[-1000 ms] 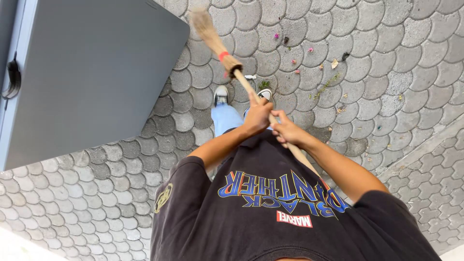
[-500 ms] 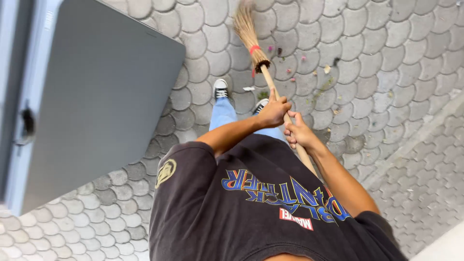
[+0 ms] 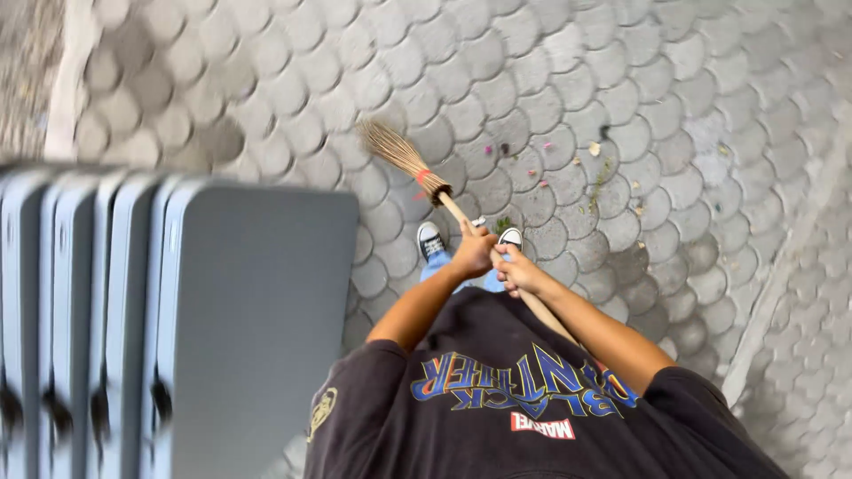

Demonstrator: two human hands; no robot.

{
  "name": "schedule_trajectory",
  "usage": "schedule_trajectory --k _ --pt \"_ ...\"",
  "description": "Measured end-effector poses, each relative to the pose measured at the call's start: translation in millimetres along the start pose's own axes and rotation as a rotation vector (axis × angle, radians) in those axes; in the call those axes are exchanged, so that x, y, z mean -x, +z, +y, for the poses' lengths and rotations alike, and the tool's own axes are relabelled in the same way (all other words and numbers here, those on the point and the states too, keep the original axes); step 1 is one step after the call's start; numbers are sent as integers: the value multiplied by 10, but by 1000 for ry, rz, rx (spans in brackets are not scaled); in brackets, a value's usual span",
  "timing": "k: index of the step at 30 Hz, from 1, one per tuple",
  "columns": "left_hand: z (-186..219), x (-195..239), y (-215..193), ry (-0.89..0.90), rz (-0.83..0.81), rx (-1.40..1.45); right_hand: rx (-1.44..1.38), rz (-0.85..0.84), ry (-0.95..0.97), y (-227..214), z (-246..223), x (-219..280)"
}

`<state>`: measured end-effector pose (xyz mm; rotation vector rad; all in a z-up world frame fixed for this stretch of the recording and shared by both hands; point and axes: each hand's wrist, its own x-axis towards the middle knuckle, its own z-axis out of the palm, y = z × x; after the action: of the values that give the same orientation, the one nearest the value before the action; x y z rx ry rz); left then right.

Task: The person sweeps a paved outdoor area using a traditional broom. They move debris across the patterned tiles, navigating around stacked gray tables and a yellow planter box.

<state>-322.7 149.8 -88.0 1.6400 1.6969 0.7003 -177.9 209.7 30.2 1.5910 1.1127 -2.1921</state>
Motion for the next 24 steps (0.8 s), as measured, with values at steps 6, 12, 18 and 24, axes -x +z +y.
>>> schedule_trajectory --k 6,12,18,24 --pt "657 -244 -702 137 45 -35 -18 45 -44 84 -540 691" --pt "157 -42 -1094 -53 198 -146 178 -158 -73 464 -972 300" --pt "-483 452 -1516 -352 335 -208 439 -401 -1 1081 -1416 -414" --pt "-943 -61 -1458 -365 346 -188 398 -425 45 784 -1578 -1307"
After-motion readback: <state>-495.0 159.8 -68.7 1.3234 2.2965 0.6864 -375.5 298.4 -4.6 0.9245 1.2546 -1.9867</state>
